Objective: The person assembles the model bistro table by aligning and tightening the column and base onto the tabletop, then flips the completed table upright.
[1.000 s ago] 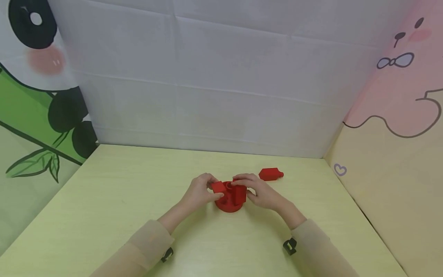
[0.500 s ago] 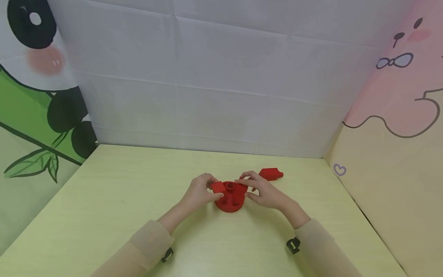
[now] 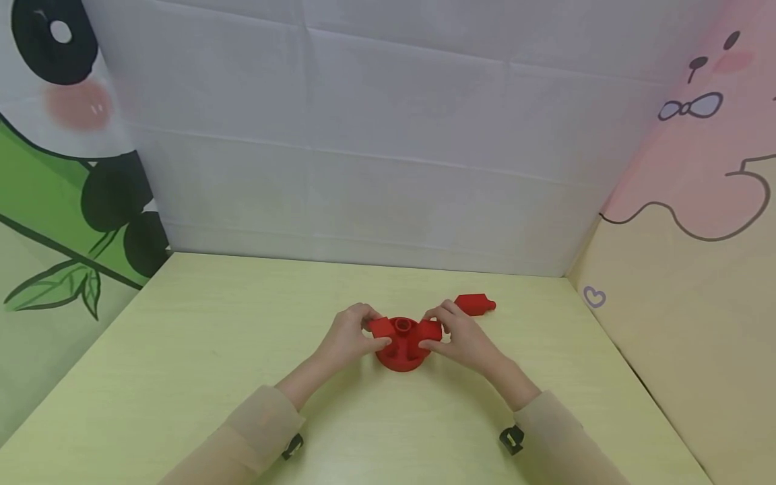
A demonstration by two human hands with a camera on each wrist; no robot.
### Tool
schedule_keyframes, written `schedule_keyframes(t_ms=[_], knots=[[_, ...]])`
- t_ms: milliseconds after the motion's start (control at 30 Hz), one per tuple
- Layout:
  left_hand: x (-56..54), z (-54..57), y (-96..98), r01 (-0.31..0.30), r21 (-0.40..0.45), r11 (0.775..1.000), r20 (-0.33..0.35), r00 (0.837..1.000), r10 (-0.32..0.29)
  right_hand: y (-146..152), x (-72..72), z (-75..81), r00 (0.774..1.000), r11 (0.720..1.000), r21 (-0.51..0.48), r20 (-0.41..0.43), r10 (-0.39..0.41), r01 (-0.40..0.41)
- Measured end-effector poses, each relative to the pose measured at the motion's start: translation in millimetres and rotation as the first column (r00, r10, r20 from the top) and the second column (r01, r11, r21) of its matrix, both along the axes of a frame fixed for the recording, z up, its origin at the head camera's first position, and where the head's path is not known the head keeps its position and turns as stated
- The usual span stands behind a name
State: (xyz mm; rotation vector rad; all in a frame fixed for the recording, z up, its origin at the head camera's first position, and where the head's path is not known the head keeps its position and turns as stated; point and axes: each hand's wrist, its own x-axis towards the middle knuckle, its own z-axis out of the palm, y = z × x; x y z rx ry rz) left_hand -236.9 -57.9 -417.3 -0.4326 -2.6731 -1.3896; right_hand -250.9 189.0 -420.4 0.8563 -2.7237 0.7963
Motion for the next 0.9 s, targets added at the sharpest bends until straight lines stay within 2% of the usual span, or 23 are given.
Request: schedule_keyframes(t_ms=[233, 400, 533, 667, 767, 900], knots=[[0.8, -0.1, -0.4, 0.002, -0.005, 1.000, 0.003, 1.000, -0.002, -10, 8.1, -1.0, 0.990, 0.992, -0.007, 0.069, -0.122, 0.123], [0.4, -0.8, -0.5, -0.003, -0.014, 1.000, 0.010, 1.000, 0.003, -13, 10.8, 0.7, 0.986, 0.991, -0.031, 0.105, -0.126, 0.130], [-0.1, -0.8, -0.7, -0.004, -0.009, 1.000, 0.022, 1.000, 0.004, -7, 11.6, 5.3, 0.992, 0.996, -0.084, 0.126, -0.019, 0.029], [0.7, 0.0, -1.0, 0.000, -0.001, 1.000, 0.026, 1.000, 0.000, 2, 10.6, 10.4, 0.983, 0.979, -0.130, 0.077, 0.169, -0.158], [1.2, 0.5, -1.3, 0.000, -0.002, 1.000, 0.020, 1.000, 0.000, 9, 9.5, 13.0, 0.962, 0.958, -0.100, 0.030, 0.272, -0.268], [1.6, 1.7, -1.2, -0.002, -0.007, 1.000, 0.020, 1.000, 0.002, 16, 7.3, 13.3, 0.942, 0.942, -0.023, -0.005, 0.336, -0.336]])
